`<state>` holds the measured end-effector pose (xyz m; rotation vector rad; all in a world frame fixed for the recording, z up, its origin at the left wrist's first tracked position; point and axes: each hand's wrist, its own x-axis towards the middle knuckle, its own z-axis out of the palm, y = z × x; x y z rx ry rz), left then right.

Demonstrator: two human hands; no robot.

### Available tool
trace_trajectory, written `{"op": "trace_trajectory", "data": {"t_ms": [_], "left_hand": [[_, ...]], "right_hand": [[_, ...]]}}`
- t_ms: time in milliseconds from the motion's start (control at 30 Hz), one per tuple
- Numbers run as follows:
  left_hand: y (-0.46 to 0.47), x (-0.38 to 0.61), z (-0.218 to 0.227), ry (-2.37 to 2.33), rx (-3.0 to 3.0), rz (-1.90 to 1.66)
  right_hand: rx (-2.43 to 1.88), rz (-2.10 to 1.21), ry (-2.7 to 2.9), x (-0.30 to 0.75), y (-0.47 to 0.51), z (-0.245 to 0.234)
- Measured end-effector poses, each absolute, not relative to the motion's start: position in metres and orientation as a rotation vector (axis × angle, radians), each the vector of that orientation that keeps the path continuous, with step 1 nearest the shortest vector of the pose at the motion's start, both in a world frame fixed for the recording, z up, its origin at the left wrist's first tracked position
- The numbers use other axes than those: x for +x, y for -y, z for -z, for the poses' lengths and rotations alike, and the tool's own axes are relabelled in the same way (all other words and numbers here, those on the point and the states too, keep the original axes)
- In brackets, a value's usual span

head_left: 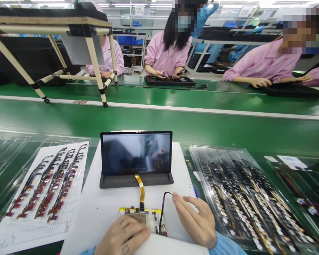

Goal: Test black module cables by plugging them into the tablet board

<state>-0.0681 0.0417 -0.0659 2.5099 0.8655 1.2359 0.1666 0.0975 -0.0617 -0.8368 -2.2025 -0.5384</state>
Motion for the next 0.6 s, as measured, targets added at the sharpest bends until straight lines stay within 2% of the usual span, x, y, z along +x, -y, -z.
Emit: {"op": "trace_trajectory", "data": {"t_ms": [333, 600], "left_hand": [[-0.039, -0.07, 0.065, -0.844, 2.494, -1.222], [-0.039, -0.071, 0.066, -0.832, 2.512, -1.218]], "right_hand": [[-0.868, 0.56, 2.168, 0.174, -0.081, 0.081], [-0.848, 0.594, 2.203, 0.172, -0.084, 0.067]]}}
